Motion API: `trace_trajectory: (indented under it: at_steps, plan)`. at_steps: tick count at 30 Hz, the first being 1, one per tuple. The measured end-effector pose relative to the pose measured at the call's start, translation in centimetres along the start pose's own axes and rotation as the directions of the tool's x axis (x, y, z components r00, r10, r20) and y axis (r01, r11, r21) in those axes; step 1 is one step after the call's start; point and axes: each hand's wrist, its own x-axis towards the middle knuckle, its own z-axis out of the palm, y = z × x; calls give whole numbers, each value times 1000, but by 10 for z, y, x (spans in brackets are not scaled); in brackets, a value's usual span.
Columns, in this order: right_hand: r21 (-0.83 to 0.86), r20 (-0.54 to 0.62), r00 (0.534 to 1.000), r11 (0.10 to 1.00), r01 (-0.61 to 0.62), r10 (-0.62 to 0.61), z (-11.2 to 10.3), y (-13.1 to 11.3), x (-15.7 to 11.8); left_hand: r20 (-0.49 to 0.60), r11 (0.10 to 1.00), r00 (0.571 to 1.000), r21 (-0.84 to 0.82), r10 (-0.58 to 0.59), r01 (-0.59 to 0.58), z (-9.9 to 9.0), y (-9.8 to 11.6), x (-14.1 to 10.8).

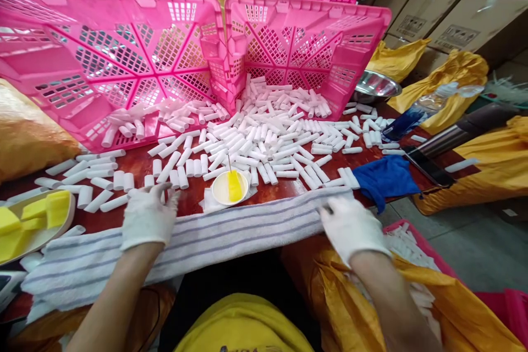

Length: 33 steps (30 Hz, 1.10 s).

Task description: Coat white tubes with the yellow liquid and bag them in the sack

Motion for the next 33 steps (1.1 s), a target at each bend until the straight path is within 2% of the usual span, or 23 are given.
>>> trace_trajectory:
  at_steps: [2, 3, 6, 8, 10, 12, 13, 14, 16, 17, 19, 21, 24, 25, 27, 29, 30, 31, 33]
  plan:
    - [-57, 11, 999, 997, 42, -41, 18, -18, 29, -47, 973, 994, 203, -100, 107, 3, -23, 21]
    - [-62, -10, 994, 992, 107, -108, 29, -30, 45, -41, 958, 991, 255, -125, 131, 5, -31, 28]
    - [-171, 18, 975, 961, 219, -219, 62, -54, 88, 33, 957, 992, 270, -120, 106, 13, -40, 34]
    - [-179, 46, 966, 949, 259, -255, 76, -53, 102, 42, 969, 997, 242, -62, 50, 18, -40, 31]
    - [-70, -13, 966, 964, 256, -258, 81, -44, 101, 25, 979, 999, 201, -22, 16, 22, -39, 27]
    - [196, -90, 973, 954, 227, -213, 81, -39, 90, 34, 986, 998, 159, -45, 39, 24, -39, 25]
    - [385, -93, 976, 897, 218, -197, 79, -41, 82, 51, 987, 997, 151, -59, 51, 25, -39, 25]
    - [577, -65, 978, 792, 199, -199, 77, -47, 75, 72, 987, 995, 156, -62, 50, 26, -39, 26]
    - [850, 59, 960, 519, 96, -273, 76, -68, 61, 114, 980, 993, 198, -28, 5, 26, -39, 29]
    - [910, 122, 942, 415, 19, -313, 77, -81, 57, 131, 976, 991, 216, -9, -20, 26, -39, 30]
    - [943, 195, 919, 323, -79, -343, 83, -106, 56, 164, 980, 986, 192, 9, -41, 26, -40, 31]
    - [949, 160, 924, 310, -48, -347, 93, -122, 60, 181, 997, 984, 71, -3, -10, 25, -41, 30]
    - [912, -23, 922, 370, 178, -386, 111, -127, 68, 230, 964, 972, -241, -56, 112, 24, -41, 26]
    - [877, -76, 907, 405, 258, -414, 116, -125, 69, 255, 917, 965, -366, -66, 159, 24, -41, 24]
    - [817, -131, 882, 455, 355, -454, 123, -121, 68, 299, 757, 953, -608, -59, 238, 25, -38, 22]
    - [816, -113, 896, 474, 330, -429, 127, -120, 64, 327, 590, 944, -752, -50, 292, 26, -34, 20]
    - [828, -99, 913, 476, 296, -396, 127, -121, 62, 348, 544, 936, -777, -49, 317, 27, -32, 20]
    - [837, -90, 927, 477, 268, -364, 127, -122, 60, 369, 528, 928, -779, -52, 339, 28, -29, 19]
    - [828, -108, 927, 483, 284, -361, 127, -124, 58, 399, 560, 916, -748, -51, 357, 31, -25, 17]
